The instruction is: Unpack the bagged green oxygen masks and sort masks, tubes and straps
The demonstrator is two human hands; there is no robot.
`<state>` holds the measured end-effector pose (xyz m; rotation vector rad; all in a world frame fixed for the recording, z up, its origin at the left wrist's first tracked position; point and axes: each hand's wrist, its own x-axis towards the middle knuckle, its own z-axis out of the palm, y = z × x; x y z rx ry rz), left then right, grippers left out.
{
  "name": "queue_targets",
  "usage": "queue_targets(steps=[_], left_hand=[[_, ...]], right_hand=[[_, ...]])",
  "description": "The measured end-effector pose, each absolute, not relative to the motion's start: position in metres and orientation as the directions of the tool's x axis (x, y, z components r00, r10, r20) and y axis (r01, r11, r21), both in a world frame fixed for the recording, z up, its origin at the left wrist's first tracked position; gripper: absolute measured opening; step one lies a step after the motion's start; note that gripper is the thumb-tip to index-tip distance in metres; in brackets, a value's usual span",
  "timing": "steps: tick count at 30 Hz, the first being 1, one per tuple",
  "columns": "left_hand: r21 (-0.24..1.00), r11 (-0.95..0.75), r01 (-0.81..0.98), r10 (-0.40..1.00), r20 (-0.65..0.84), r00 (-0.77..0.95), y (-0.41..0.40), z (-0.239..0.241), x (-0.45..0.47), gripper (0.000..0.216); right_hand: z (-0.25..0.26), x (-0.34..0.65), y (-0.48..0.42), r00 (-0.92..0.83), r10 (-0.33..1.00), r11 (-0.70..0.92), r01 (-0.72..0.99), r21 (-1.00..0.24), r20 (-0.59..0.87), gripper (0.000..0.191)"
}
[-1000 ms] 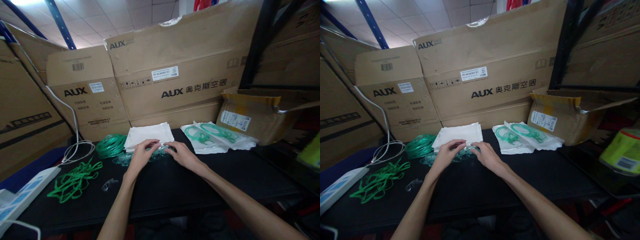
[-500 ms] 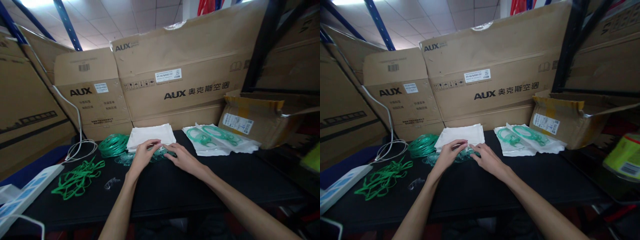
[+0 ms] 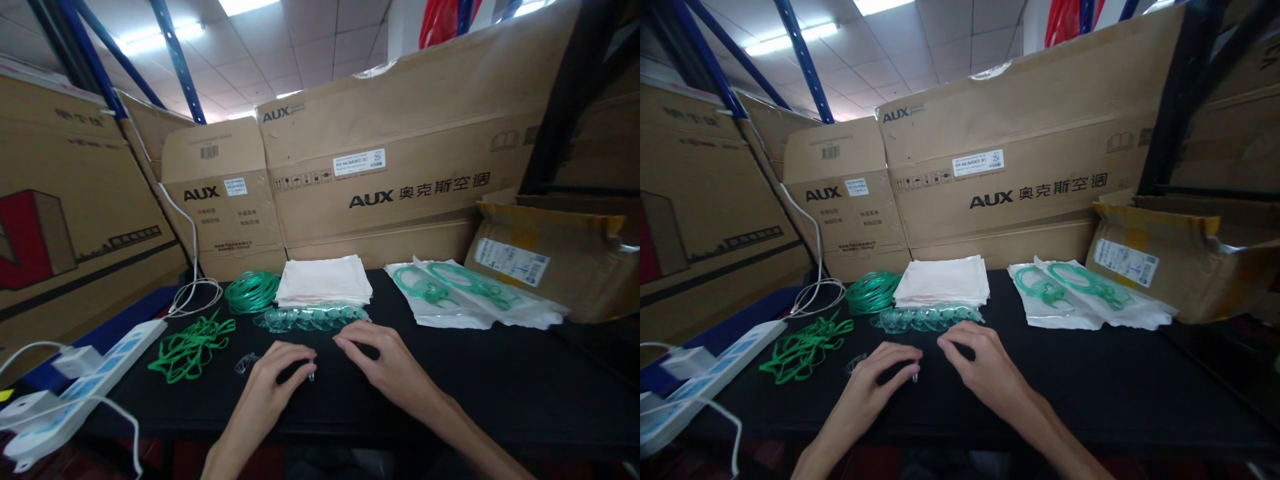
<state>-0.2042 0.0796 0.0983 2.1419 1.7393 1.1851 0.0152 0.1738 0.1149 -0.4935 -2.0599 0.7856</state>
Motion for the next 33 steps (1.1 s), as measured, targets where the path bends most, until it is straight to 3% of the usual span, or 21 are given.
queue_targets(steps=[7, 13, 24, 27, 33], left_hand=[[0.532, -0.162, 0.831, 0.898, 0.429, -0.100, 0.048, 0.075, -0.240, 0.024], [0.497, -0.133, 0.858, 0.881, 0.456, -0.128, 0.043, 0.074, -0.248, 0.027], [0.327, -0.218, 0.919, 0.834, 0.551, 0.002, 0.039, 0.073, -0.261, 0.029], [0.329, -0.205, 0.922, 0.853, 0.521, 0.004, 0.035, 0.076, -0.266, 0.030], [0.259, -0.105, 0.960, 0.893, 0.449, -0.024, 0.035, 0.087, -0.270, 0.035]], right_hand=[[0.094, -0.029, 0.157, -0.717, 0.537, 0.660, 0.028, -0.751, 0.445, 0.020], [0.074, -0.055, 0.160, -0.767, 0.492, 0.745, 0.126, -0.655, 0.412, 0.018], [0.071, -0.050, 0.153, -0.767, 0.471, 0.793, 0.151, -0.591, 0.436, 0.019], [0.070, -0.025, 0.145, -0.702, 0.531, 0.741, 0.115, -0.662, 0.473, 0.017], [0.074, 0.004, 0.140, -0.573, 0.709, 0.539, 0.064, -0.840, 0.411, 0.015]])
